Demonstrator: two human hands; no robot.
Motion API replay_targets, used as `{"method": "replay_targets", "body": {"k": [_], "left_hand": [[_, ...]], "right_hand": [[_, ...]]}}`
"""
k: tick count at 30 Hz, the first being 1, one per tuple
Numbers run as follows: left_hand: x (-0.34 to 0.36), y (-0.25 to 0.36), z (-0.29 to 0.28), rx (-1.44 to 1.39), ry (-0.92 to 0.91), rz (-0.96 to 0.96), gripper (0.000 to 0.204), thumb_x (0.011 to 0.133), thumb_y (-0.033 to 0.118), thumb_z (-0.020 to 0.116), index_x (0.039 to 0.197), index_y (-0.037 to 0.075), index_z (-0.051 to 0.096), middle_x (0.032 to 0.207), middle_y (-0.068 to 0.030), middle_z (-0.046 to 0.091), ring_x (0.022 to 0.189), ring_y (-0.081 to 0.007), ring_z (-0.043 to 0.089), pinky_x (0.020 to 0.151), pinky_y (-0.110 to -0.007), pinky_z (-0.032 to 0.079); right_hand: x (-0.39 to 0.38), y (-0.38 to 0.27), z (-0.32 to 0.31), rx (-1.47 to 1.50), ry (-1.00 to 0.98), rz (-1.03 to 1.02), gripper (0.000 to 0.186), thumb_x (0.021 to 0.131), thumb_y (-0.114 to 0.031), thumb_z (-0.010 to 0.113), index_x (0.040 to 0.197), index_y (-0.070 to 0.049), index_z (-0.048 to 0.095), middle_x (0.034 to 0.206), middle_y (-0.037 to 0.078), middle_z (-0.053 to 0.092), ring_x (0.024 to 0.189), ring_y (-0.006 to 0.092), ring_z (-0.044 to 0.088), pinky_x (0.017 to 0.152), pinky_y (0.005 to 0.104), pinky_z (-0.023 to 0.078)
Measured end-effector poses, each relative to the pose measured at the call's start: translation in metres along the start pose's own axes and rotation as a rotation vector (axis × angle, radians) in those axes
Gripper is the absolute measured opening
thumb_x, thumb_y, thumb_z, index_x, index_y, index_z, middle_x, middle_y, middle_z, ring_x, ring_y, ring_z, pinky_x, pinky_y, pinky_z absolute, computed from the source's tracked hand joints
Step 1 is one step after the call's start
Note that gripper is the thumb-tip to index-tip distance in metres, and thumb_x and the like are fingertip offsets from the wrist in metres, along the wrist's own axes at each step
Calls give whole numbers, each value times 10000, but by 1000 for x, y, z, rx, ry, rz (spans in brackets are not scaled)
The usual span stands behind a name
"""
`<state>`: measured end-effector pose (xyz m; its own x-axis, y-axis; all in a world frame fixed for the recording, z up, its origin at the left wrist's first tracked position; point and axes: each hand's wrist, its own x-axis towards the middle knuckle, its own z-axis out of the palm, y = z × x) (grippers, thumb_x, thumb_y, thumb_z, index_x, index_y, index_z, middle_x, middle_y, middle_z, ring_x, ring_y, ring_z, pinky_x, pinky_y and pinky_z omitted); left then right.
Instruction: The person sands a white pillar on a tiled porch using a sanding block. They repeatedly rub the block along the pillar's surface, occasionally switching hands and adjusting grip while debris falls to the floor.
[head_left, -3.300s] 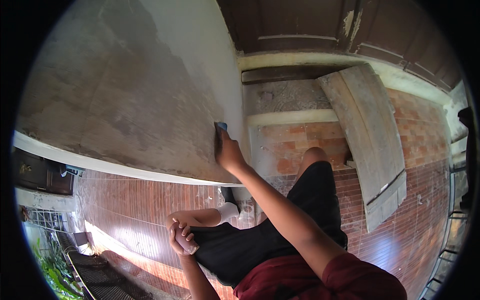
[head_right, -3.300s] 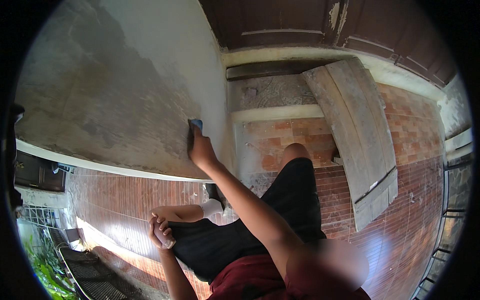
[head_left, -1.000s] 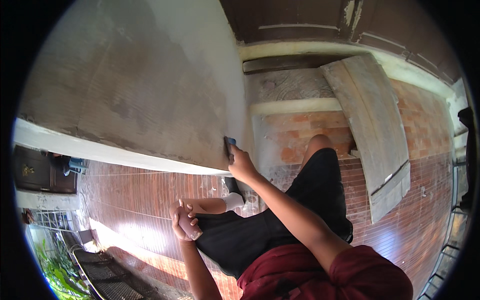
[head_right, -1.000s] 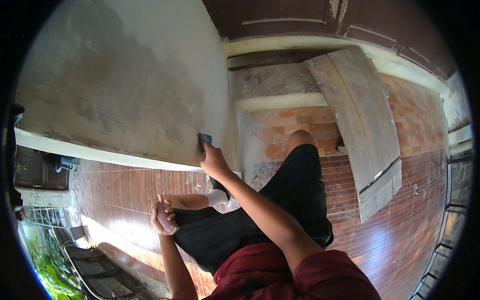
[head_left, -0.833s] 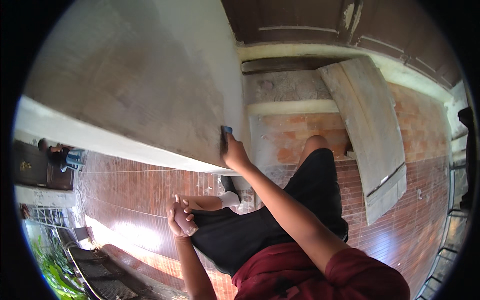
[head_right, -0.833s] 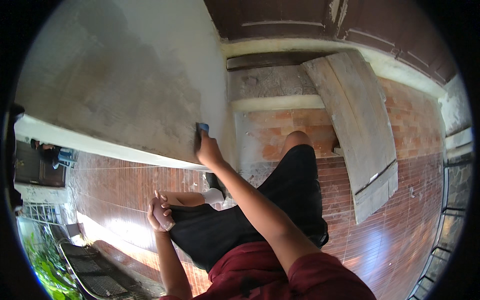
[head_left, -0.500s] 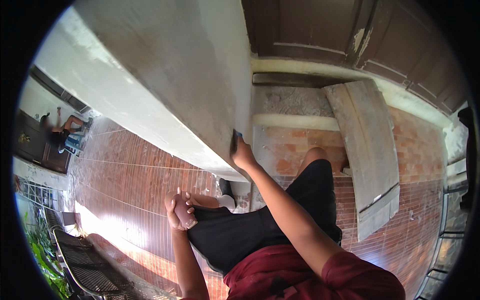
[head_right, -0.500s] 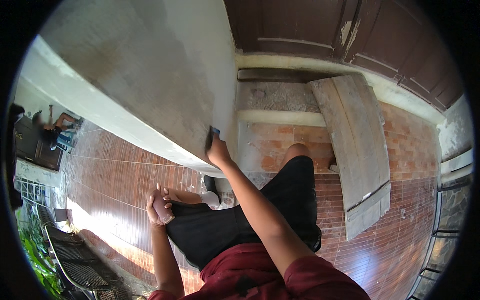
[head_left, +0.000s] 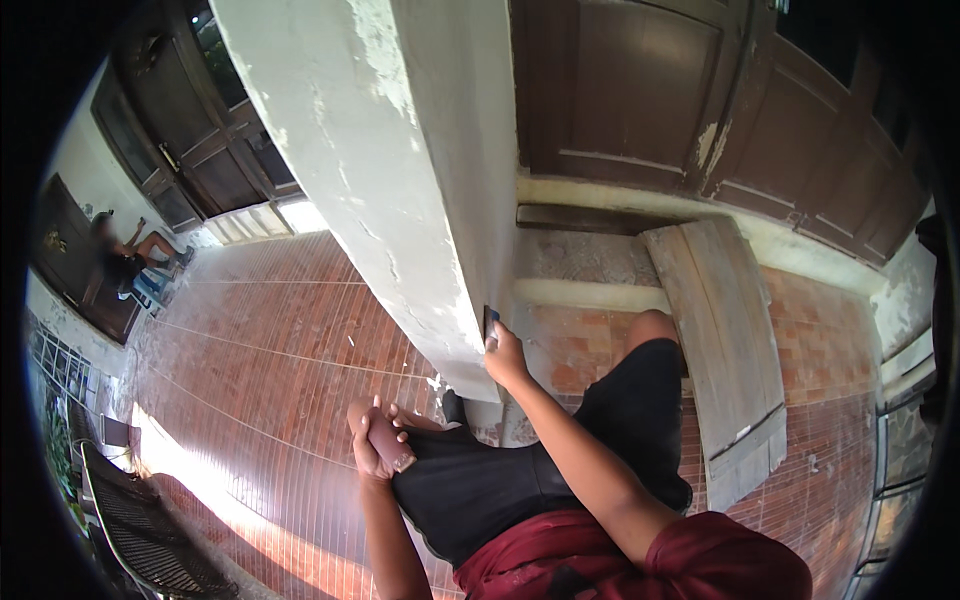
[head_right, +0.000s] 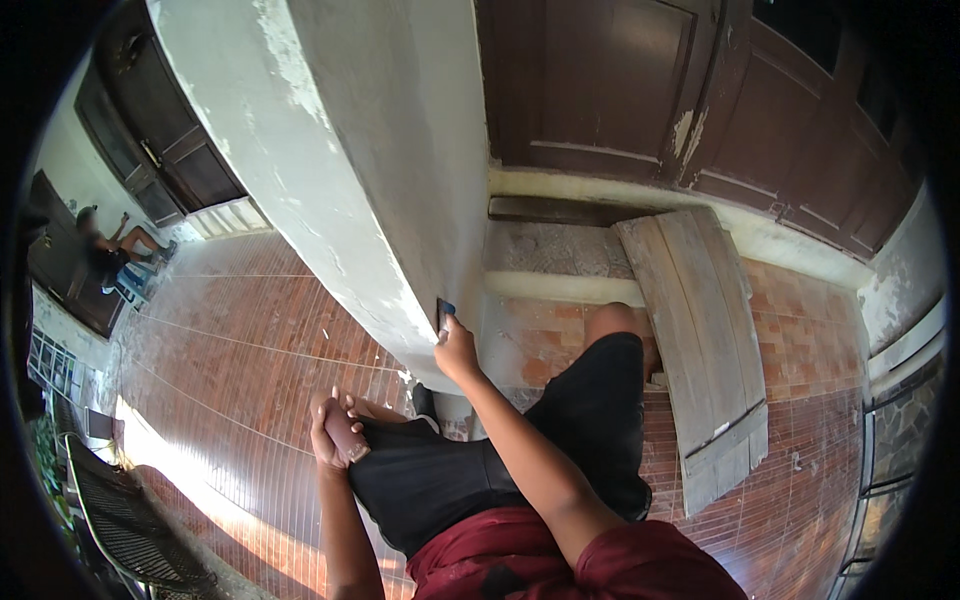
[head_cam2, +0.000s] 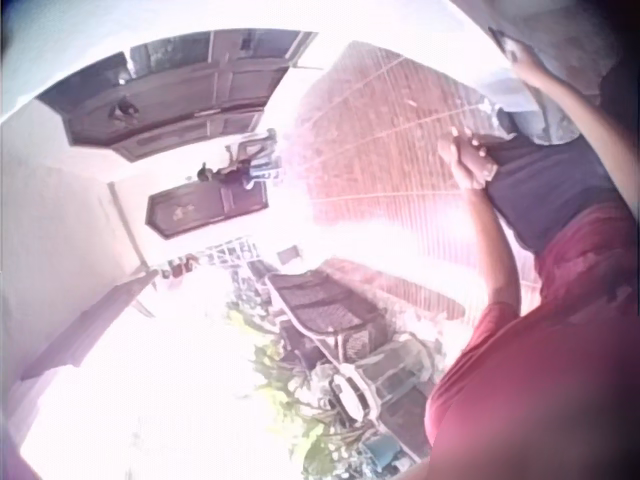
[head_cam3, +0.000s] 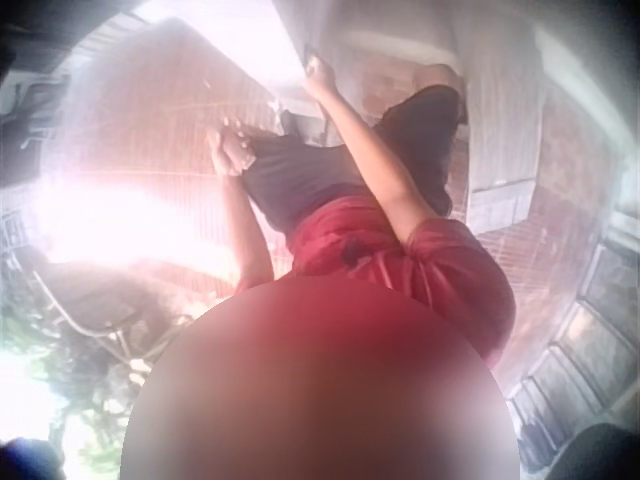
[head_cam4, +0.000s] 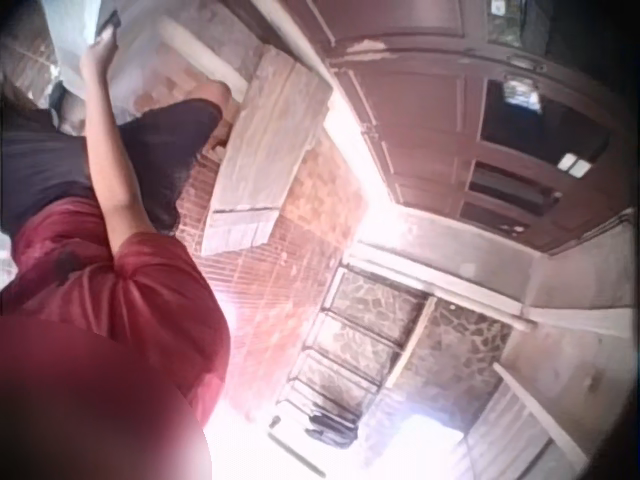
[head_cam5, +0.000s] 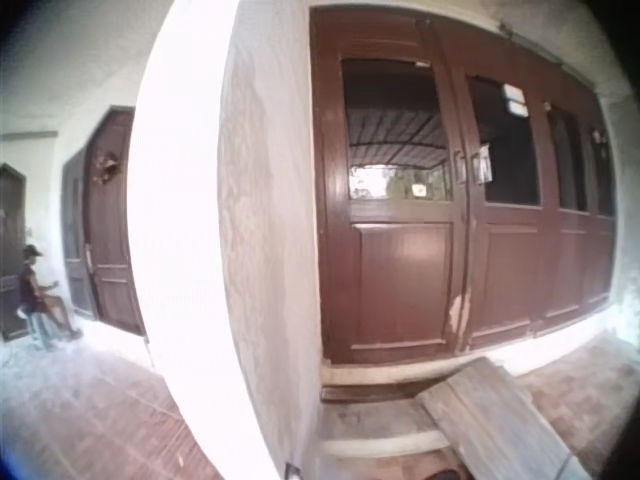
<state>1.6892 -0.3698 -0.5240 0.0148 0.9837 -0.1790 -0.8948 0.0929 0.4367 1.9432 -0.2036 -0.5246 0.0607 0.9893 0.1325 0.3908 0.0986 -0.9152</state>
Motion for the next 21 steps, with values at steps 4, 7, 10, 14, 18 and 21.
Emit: {"method": "replay_targets", "body": {"k": [4,7,10,14,18,21], "left_hand": [[-13,-1,-1,-42,2,13,537,890,327,609,1346,140,397,1101,-144,545,854,-249,559,663,-371,530],[-17,-1,4,63,45,47,514,907,335,586,1339,123,406,1092,-121,526,842,-212,559,639,-327,516],[-15,-3,8,74,69,69,500,906,332,586,1329,125,418,1090,-117,527,840,-209,558,639,-330,515],[-7,-6,15,85,153,124,474,909,319,579,1313,119,433,1066,-117,532,845,-212,548,635,-337,509],[-9,-15,26,87,191,200,466,898,301,585,1288,90,439,1047,-111,534,860,-223,544,678,-354,510],[-30,-26,46,92,278,279,413,908,282,557,1253,82,448,993,-96,512,853,-219,523,712,-356,494]], "right_hand": [[2,-10,-7,-98,-5,85,321,832,-34,499,1143,19,557,932,306,629,916,452,605,775,493,485],[4,-21,-7,7,59,-18,313,840,-58,495,1138,23,551,915,315,623,891,463,606,772,502,486],[13,-30,-6,-14,7,47,354,843,-56,482,1183,33,515,912,319,624,897,461,610,778,506,487],[32,-36,-13,51,-31,51,394,831,-27,483,1220,35,496,911,314,627,896,455,615,783,496,494],[39,-39,-22,129,-51,85,415,828,-6,478,1240,40,492,914,316,625,907,451,614,779,487,492],[43,-45,-28,169,-29,52,423,819,17,471,1241,42,489,913,316,622,897,450,614,755,485,488]]}}
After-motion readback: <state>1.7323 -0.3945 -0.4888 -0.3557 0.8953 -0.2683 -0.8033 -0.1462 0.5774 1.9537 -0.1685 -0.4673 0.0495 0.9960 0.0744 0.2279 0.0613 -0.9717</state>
